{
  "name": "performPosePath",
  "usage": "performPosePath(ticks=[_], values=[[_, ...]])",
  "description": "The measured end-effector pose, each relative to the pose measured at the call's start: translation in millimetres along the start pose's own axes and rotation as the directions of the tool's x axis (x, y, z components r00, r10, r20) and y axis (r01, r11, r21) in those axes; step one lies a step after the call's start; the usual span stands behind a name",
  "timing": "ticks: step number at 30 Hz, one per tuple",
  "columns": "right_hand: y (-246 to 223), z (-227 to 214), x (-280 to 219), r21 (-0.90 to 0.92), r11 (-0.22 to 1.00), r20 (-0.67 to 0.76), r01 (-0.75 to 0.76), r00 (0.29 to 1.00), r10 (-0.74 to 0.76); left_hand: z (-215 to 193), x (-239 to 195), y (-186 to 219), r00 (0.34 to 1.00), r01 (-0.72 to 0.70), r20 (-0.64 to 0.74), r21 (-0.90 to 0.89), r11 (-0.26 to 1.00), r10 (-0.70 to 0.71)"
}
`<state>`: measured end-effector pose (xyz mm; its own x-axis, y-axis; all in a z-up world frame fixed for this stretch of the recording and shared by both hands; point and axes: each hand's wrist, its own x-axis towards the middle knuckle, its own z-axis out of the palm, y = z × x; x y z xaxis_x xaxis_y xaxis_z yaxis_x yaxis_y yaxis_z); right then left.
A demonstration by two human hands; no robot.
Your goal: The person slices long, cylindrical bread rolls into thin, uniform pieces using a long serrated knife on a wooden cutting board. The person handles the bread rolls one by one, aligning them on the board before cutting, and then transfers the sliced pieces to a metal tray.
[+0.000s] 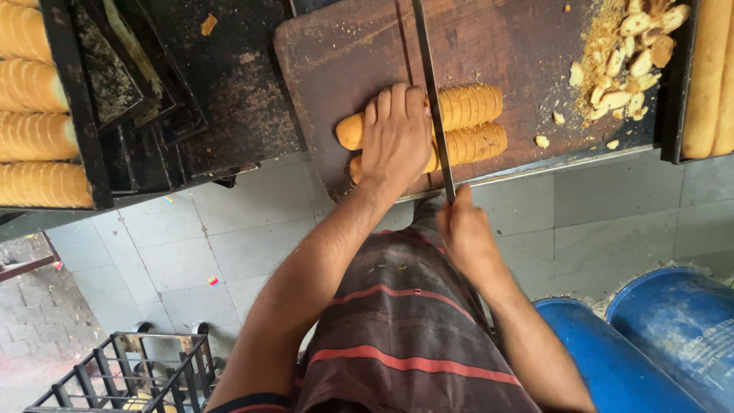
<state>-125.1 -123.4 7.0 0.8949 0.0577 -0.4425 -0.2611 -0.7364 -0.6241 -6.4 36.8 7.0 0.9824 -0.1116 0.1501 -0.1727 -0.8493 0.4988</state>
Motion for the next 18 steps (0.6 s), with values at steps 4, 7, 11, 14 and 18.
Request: performPosePath(ticks=[4, 7, 11, 14, 18], values=[[17, 1, -44, -0.035, 0.999, 0.064, -0.030, 0.997, 0.032, -3, 2, 1, 1.000, 0.016, 0.010, -0.032, 0.999, -0.016], [19, 6, -41, -0.002, 1.000, 0.043, 0.007, 0.999, -0.007, -2, 1, -1, 1.000, 0.011, 0.028, -0.039, 0.999, -0.010], [7, 15, 23, 0.026, 0.996, 0.014, 0.084, 0.996, -0.084, -2, 0, -2, 1.000, -0.018, 0.005, -0.029, 0.999, 0.018], [8, 8, 9, 0.004, 0.999, 0.067, 0.047, 0.997, -0.047, 1, 1, 1, 1.000, 0.006, -0.012, -0.013, 1.000, -0.006], [15, -1, -40, -0.065, 0.995, 0.129, -0.081, 0.988, 0.088, 0, 2, 1, 1.000, 0.031, 0.002, -0.019, 0.999, -0.031]])
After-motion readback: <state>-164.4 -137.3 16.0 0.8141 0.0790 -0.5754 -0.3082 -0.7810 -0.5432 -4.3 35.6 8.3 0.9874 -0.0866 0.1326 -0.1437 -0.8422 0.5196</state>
